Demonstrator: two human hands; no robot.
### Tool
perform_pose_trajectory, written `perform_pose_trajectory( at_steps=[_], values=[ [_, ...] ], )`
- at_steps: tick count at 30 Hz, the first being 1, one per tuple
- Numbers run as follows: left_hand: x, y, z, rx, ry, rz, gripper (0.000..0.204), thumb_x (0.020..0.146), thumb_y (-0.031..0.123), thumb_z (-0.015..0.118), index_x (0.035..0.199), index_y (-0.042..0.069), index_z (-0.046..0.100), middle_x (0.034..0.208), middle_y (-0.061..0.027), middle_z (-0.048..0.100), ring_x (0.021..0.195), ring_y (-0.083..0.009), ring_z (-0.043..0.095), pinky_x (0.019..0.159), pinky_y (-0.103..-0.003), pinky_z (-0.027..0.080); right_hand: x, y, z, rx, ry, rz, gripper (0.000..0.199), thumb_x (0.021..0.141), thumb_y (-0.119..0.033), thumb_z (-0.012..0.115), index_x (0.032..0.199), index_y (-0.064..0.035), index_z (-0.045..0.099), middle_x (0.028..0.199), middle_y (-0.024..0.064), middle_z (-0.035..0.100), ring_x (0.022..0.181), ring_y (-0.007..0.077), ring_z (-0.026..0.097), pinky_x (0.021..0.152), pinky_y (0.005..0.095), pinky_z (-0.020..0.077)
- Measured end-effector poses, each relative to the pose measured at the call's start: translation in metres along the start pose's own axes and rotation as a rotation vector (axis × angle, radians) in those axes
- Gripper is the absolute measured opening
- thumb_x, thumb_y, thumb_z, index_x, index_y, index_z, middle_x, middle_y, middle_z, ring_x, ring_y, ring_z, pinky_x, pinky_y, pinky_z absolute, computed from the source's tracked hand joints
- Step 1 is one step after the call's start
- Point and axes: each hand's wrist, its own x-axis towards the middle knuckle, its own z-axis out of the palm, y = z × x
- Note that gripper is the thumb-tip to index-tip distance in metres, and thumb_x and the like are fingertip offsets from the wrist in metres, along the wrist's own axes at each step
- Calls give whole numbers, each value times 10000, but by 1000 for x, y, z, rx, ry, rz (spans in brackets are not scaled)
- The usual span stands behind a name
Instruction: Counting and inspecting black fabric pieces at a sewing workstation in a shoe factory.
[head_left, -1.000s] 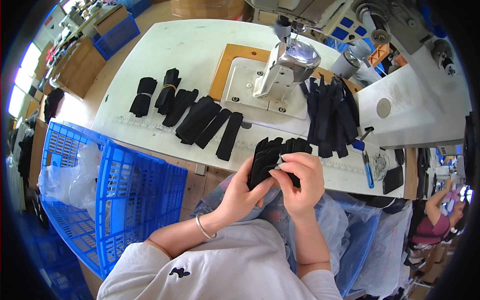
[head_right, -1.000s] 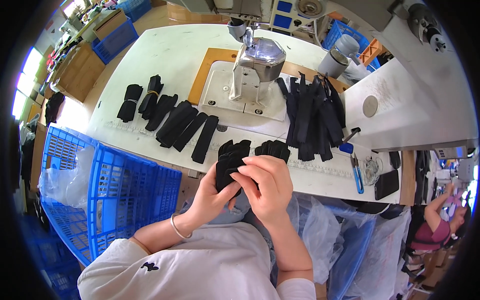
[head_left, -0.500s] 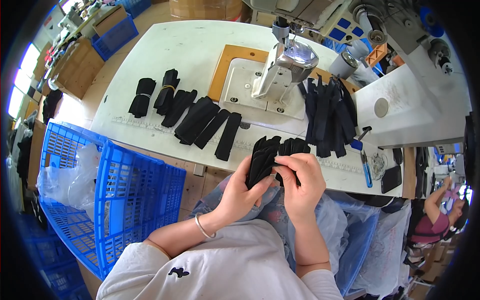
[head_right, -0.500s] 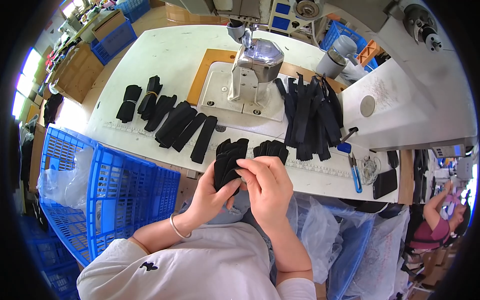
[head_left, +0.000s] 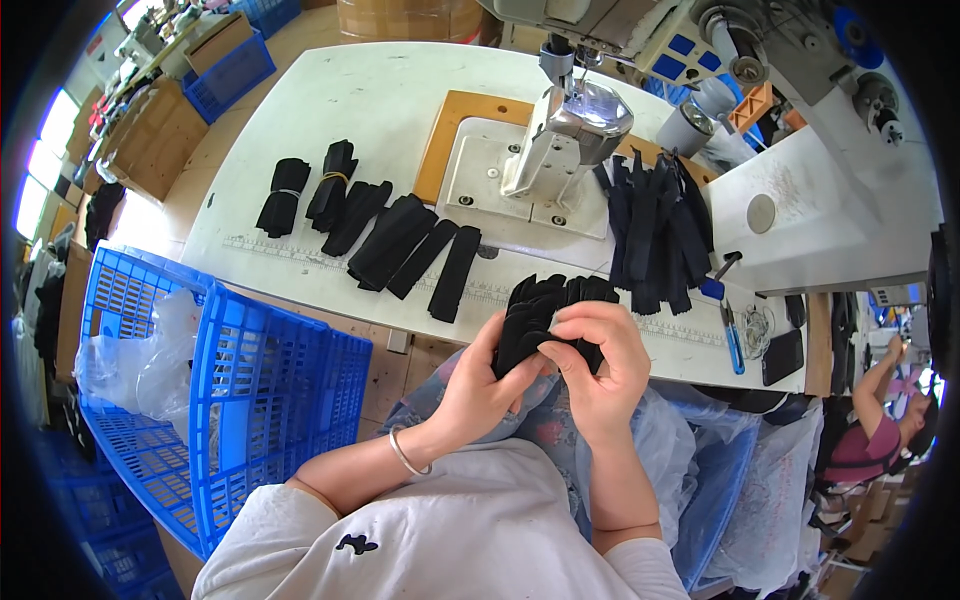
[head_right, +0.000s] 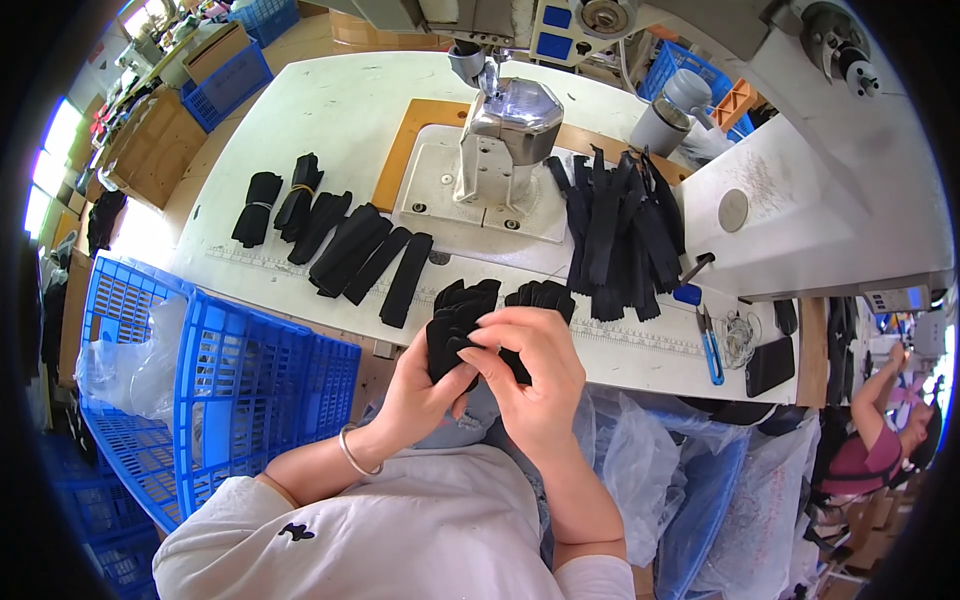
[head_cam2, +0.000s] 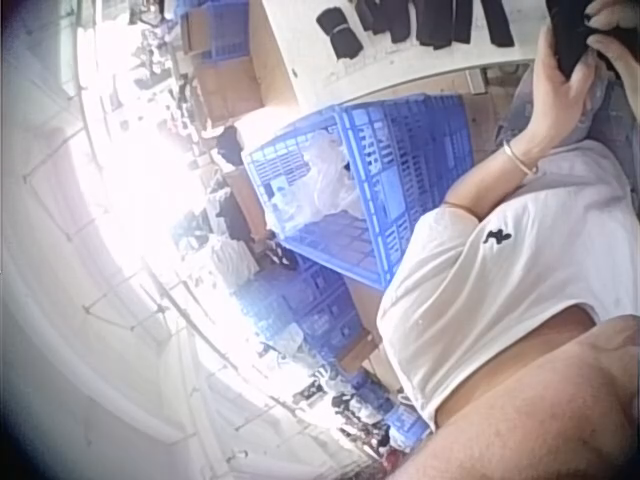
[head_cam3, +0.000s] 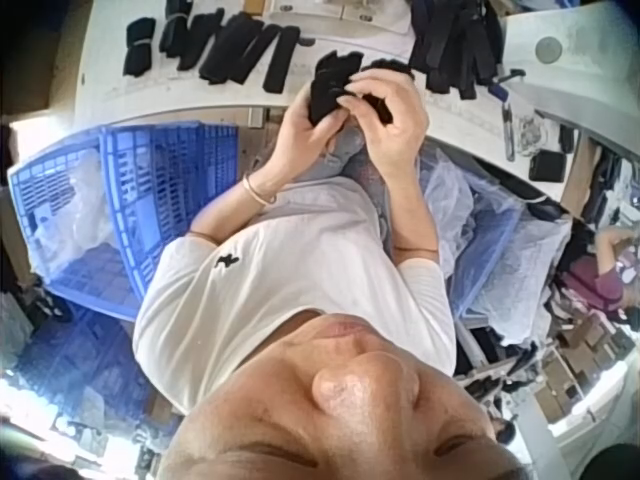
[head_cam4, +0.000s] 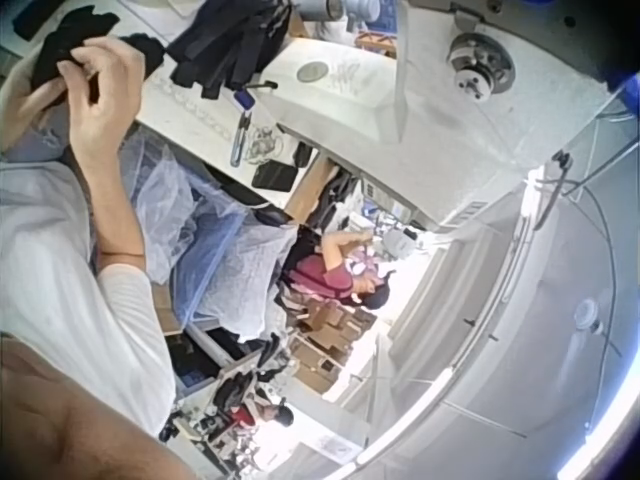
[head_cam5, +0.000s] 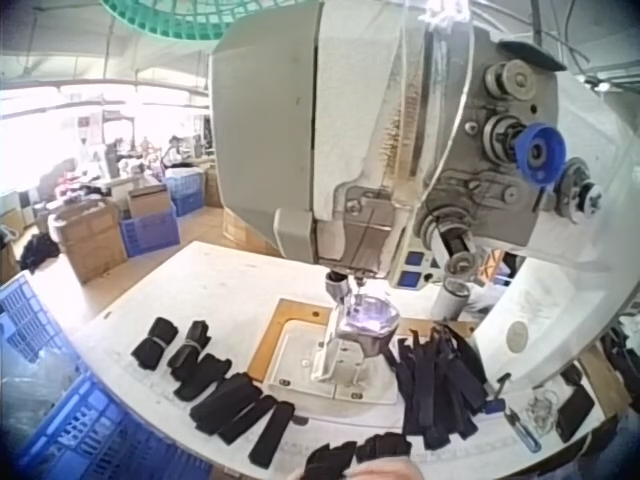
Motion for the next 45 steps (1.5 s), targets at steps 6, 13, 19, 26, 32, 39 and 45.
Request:
perform_pose_trajectory(
  at_steps=[6, 13, 19, 26, 32, 39, 45],
  values=[
    [3, -5, -8, -377, -195, -73, 355, 992, 228, 531, 1285, 51, 441, 997, -119, 620, 653, -148, 594, 494, -251, 462, -3, 0, -10, 383, 170, 303, 141, 793, 106, 684, 896, 24, 631, 870, 86, 671, 746, 135, 658, 655, 236, 534],
    [4, -6, -15, -562, -216, -145, 375, 1034, 283, 430, 1310, 29, 429, 1212, -206, 575, 870, -265, 643, 562, -343, 542, 10, 51, -45, 217, 206, 530, 150, 829, 26, 694, 974, 7, 661, 800, 28, 627, 630, 70, 573, 568, 215, 478],
    [7, -8, -16, -556, -238, -151, 299, 975, 149, 560, 1236, 19, 493, 1144, -174, 604, 843, -225, 646, 514, -322, 539, 8, 51, -22, -380, -12, 362, 246, 777, 19, 717, 1015, -22, 668, 948, 81, 658, 797, 192, 629, 721, 288, 501],
    [8, -10, -16, -489, -291, -131, 290, 957, 100, 574, 1212, -5, 485, 1075, -158, 619, 789, -185, 650, 477, -269, 536, 12, 27, -8, 20, -213, 105, 350, 718, 43, 725, 1053, -54, 691, 1208, 97, 573, 946, 211, 587, 809, 308, 478],
    [3, -8, -13, -92, -209, 8, 473, 910, -13, 572, 1336, 0, 367, 1020, -95, 609, 819, -139, 649, 501, -225, 538, 6, 0, -17, 215, -162, 222, 244, 728, 34, 750, 954, -40, 694, 842, 54, 618, 759, 139, 602, 652, 255, 483],
    [-4, -1, -12, 331, -159, 218, 370, 935, 10, 545, 1278, 0, 405, 860, -48, 619, 663, -108, 632, 463, -211, 492, 3, -10, -2, -188, -109, -80, 272, 693, -49, 794, 951, -60, 706, 818, 57, 613, 710, 215, 598, 576, 318, 467],
    [-5, 5, -11, 134, -17, -80, 570, 838, -67, 594, 1354, 21, 366, 861, -44, 669, 622, -73, 569, 486, -227, 433, -3, -10, -13, -25, 52, -226, 152, 719, 35, 726, 845, -28, 668, 879, 82, 667, 686, 192, 591, 594, 293, 474]
  ],
)
